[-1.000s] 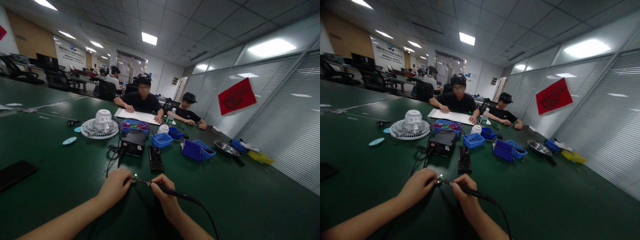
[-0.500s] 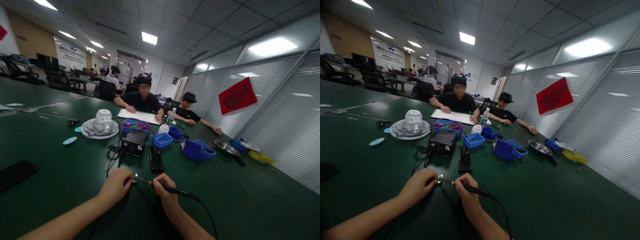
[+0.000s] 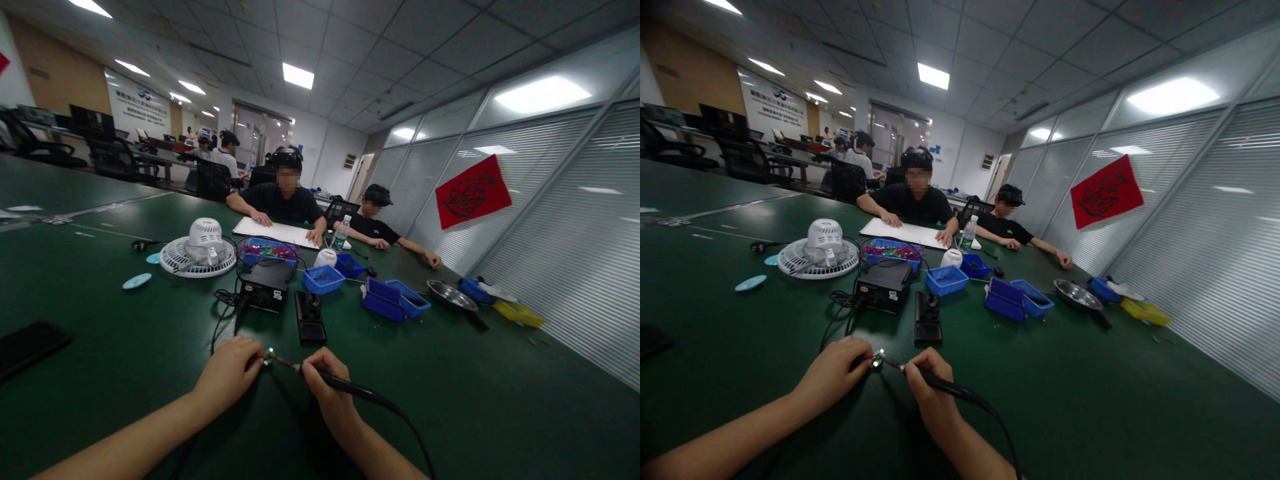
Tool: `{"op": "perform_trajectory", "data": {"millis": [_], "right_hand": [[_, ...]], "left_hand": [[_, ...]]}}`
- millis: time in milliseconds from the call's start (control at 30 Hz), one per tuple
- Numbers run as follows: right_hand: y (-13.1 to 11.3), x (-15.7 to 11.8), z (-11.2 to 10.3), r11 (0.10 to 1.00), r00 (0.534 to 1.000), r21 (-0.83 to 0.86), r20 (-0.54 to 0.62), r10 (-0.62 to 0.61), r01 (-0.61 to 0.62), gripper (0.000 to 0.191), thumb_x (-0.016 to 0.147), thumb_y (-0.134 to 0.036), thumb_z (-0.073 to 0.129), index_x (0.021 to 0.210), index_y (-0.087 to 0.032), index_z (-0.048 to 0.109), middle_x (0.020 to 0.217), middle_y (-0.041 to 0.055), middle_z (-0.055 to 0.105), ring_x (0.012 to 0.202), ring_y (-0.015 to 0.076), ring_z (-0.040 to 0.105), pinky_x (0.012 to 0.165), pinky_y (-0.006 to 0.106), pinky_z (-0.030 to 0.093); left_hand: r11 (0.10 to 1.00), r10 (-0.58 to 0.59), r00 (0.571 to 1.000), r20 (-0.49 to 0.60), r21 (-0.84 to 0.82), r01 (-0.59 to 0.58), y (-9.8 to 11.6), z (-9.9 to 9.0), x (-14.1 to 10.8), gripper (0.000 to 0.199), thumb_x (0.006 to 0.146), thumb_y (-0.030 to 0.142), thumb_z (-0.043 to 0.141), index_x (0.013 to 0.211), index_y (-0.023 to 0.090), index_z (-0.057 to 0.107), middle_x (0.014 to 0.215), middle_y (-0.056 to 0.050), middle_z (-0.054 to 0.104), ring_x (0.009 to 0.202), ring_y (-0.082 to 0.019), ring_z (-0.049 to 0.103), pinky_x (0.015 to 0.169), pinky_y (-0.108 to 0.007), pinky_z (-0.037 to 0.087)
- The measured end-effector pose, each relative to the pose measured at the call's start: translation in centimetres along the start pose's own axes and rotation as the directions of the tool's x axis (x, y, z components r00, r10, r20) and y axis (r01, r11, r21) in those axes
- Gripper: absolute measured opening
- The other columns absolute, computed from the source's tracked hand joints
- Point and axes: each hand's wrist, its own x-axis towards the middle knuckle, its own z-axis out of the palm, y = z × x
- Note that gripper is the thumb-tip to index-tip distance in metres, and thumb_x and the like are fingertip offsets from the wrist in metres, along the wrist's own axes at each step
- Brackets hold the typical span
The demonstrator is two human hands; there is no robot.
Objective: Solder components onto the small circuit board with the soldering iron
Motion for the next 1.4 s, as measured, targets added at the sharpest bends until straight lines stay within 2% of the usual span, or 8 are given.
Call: {"op": "perform_trajectory", "data": {"millis": [167,533,700,833,900,1400], "right_hand": [[0.1,-0.1,-0.2,1.0,0.997,0.001,-0.073,-0.007,0.007,0.02,0.078,-0.03,0.06,0.062,-0.019,0.055,0.054,-0.0039,0.051,0.05,0.0125,0.046,0.049,0.023,0.036],[0.5,0.0,-0.1,0.999,1.0,-0.044,-0.012,-0.003,0.003,0.019,0.079,-0.03,0.058,0.064,-0.019,0.053,0.055,-0.0046,0.05,0.051,0.0123,0.045,0.05,0.023,0.035],[0.6,-0.3,-0.1,0.973,0.991,-0.185,0.042,-0.13,0.135,0.018,0.08,-0.025,0.058,0.063,-0.019,0.055,0.057,-0.0039,0.051,0.053,0.0124,0.048,0.053,0.023,0.037],[1.2,-0.8,0.1,0.92,0.956,-0.261,0.093,-0.279,0.294,0.012,0.079,-0.022,0.059,0.067,-0.02,0.059,0.061,-0.003,0.053,0.056,0.0128,0.05,0.056,0.024,0.038],[1.5,-1.0,0.1,0.907,0.945,-0.266,0.107,-0.31,0.327,0.01,0.079,-0.021,0.059,0.069,-0.02,0.059,0.061,-0.0031,0.053,0.055,0.0126,0.049,0.055,0.024,0.038],[1.7,-0.8,0.2,0.908,0.952,-0.285,0.068,-0.299,0.306,0.011,0.079,-0.021,0.059,0.067,-0.02,0.059,0.06,-0.0037,0.055,0.054,0.0123,0.052,0.055,0.023,0.039]], "left_hand": [[1.0,-0.004,1.0,0.004,-0.008,0.004,0.2,-0.2,0.0,0.018,0.085,0.023,0.046,0.082,0.022,0.064,0.087,-0.002,0.066,0.09,-0.019,0.055,0.076,-0.03,0.036],[1.0,-0.003,1.0,-0.014,-0.004,0.003,0.0,0.0,0.1,0.017,0.085,0.025,0.047,0.082,0.022,0.063,0.088,-0.002,0.066,0.091,-0.02,0.055,0.077,-0.03,0.036],[1.0,-0.005,1.0,-0.009,-0.009,0.005,-0.1,0.1,0.1,0.017,0.085,0.025,0.047,0.083,0.022,0.064,0.089,-0.002,0.065,0.091,-0.019,0.055,0.079,-0.03,0.037],[1.0,0.001,1.0,-0.018,-0.005,-0.001,-0.2,0.2,0.2,0.017,0.086,0.027,0.047,0.082,0.022,0.063,0.092,-0.002,0.064,0.093,-0.019,0.055,0.079,-0.029,0.037],[1.0,0.005,1.0,-0.026,-0.005,-0.005,-0.3,0.3,0.2,0.017,0.086,0.027,0.047,0.082,0.022,0.063,0.092,-0.002,0.063,0.093,-0.019,0.055,0.08,-0.029,0.038],[1.0,-0.026,0.999,-0.024,-0.007,0.026,0.0,0.2,0.1,0.014,0.084,0.025,0.048,0.08,0.022,0.061,0.091,-0.002,0.064,0.093,-0.019,0.056,0.08,-0.03,0.037]]}}
